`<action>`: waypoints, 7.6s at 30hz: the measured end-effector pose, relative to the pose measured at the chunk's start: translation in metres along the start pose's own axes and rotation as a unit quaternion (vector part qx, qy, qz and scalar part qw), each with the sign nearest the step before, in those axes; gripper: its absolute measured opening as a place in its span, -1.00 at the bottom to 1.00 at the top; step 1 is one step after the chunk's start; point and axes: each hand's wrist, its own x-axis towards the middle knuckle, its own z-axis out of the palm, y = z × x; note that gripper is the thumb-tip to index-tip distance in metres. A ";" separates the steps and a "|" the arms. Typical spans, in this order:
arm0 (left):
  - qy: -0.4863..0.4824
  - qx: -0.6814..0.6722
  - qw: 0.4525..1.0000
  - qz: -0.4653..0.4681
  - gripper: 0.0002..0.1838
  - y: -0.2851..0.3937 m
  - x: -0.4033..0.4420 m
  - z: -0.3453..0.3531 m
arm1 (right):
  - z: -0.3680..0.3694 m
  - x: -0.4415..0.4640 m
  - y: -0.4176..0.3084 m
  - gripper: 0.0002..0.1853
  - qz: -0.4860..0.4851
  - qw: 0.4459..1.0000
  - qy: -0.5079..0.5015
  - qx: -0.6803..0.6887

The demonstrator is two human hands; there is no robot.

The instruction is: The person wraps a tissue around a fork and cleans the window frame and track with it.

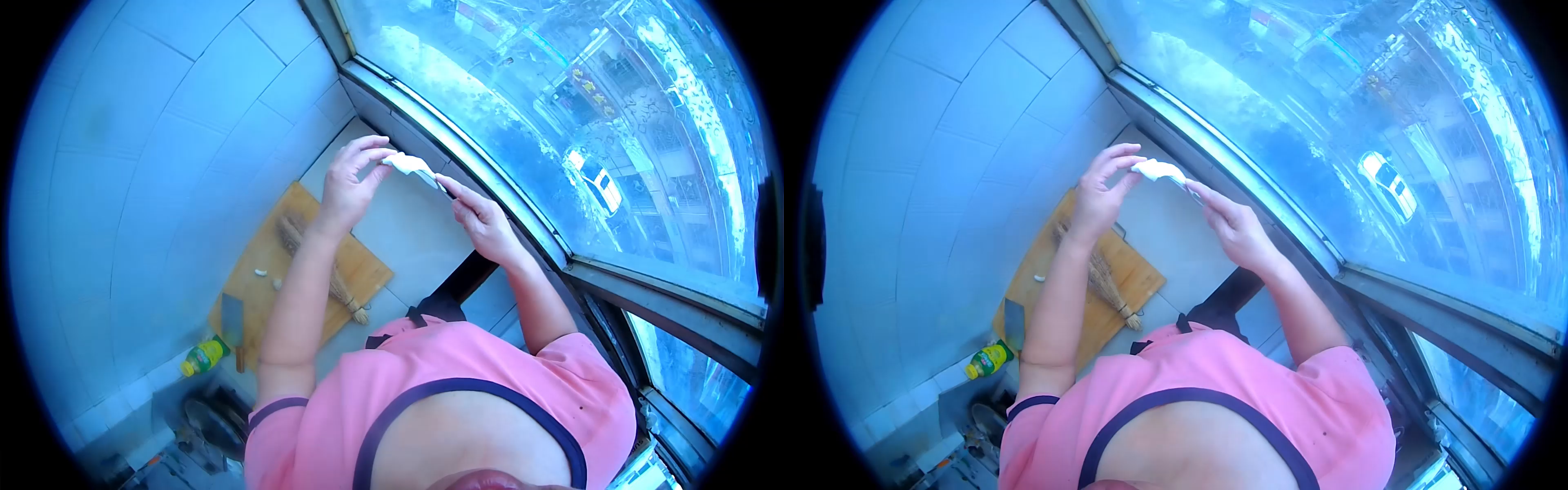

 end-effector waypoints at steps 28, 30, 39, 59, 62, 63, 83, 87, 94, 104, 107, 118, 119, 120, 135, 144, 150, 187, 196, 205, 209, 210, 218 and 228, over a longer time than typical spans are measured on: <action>0.132 -0.526 0.791 -0.283 -0.72 -0.028 -0.022 0.044 | 0.038 -0.028 0.018 -0.54 0.158 0.938 0.027 0.307; 0.157 -0.495 0.807 -0.280 -0.72 -0.034 -0.012 0.054 | 0.038 -0.029 0.030 -0.55 0.023 0.989 0.121 0.086; 0.166 -0.226 0.946 -0.165 -0.85 -0.046 0.065 0.094 | 0.008 0.015 0.029 -0.50 -0.133 0.927 0.236 -0.260; 0.145 -0.007 0.989 0.005 -0.90 -0.054 0.069 0.099 | 0.002 0.066 0.049 -0.37 -0.046 0.870 0.169 -0.461; 0.133 0.015 0.987 0.089 -0.90 -0.065 0.076 0.092 | 0.007 0.082 0.054 -0.35 -0.049 0.876 0.166 -0.451; 0.124 0.029 0.985 0.112 -0.89 -0.068 0.078 0.087 | 0.010 0.088 0.056 -0.34 -0.062 0.878 0.168 -0.445; 0.055 0.095 0.986 0.123 -0.91 -0.066 0.081 0.075 | 0.022 0.090 0.046 -0.33 -0.035 0.900 0.165 -0.402; 0.038 0.109 0.984 0.132 -0.92 -0.057 0.076 0.072 | 0.023 0.082 0.048 -0.33 -0.034 0.904 0.167 -0.393; 0.047 0.114 0.985 0.123 -0.88 -0.066 0.079 0.075 | 0.032 0.086 0.053 -0.36 -0.025 0.913 0.182 -0.366; 0.038 0.136 0.976 0.168 -0.88 -0.067 0.074 0.074 | 0.035 0.087 0.058 -0.37 -0.036 0.924 0.206 -0.319; 0.041 0.159 0.975 0.149 -0.86 -0.068 0.084 0.067 | 0.038 0.101 0.054 -0.39 -0.034 0.932 0.204 -0.298; 0.031 0.187 0.973 0.131 -0.87 -0.078 0.100 0.051 | 0.042 0.128 0.041 -0.32 -0.036 0.930 0.174 -0.322; 0.035 0.190 0.973 0.124 -0.87 -0.076 0.099 0.054 | 0.040 0.125 0.039 -0.32 -0.036 0.930 0.175 -0.322; 0.036 0.194 0.974 0.116 -0.87 -0.072 0.094 0.057 | 0.037 0.114 0.036 -0.36 -0.018 0.936 0.179 -0.304; 0.024 0.162 0.977 0.138 -0.86 -0.061 0.081 0.075 | 0.027 0.101 0.027 -0.48 0.001 0.952 0.194 -0.237; -0.014 0.197 0.975 0.102 -0.81 -0.067 0.095 0.054 | 0.034 0.113 0.033 -0.43 -0.013 0.950 0.202 -0.239; 0.037 0.199 0.972 0.119 -0.81 -0.080 0.105 0.050 | 0.036 0.127 0.028 -0.49 -0.017 0.957 0.194 -0.217; 0.037 0.199 0.975 0.089 -0.85 -0.087 0.118 0.038 | 0.039 0.157 0.007 -0.53 -0.009 0.956 0.176 -0.235; 0.047 0.183 0.979 0.082 -0.80 -0.085 0.121 0.039 | 0.033 0.164 0.005 -0.56 -0.016 0.962 0.169 -0.214; 0.088 0.181 0.975 0.096 -0.82 -0.089 0.124 0.038 | 0.030 0.173 0.007 -0.52 -0.039 0.967 0.162 -0.195; 0.013 0.177 0.982 0.066 -0.81 -0.070 0.107 0.050 | 0.026 0.141 0.004 -0.51 -0.006 0.958 0.176 -0.226; 0.082 0.157 0.976 0.123 -0.81 -0.068 0.103 0.059 | 0.024 0.135 0.008 -0.51 0.003 0.965 0.176 -0.195; 0.065 0.198 0.974 0.084 -0.81 -0.087 0.118 0.044 | 0.033 0.158 0.007 -0.55 -0.028 0.966 0.167 -0.197; 0.089 0.203 0.969 0.110 -0.80 -0.114 0.142 0.023 | 0.046 0.195 0.002 -0.55 -0.055 0.966 0.174 -0.183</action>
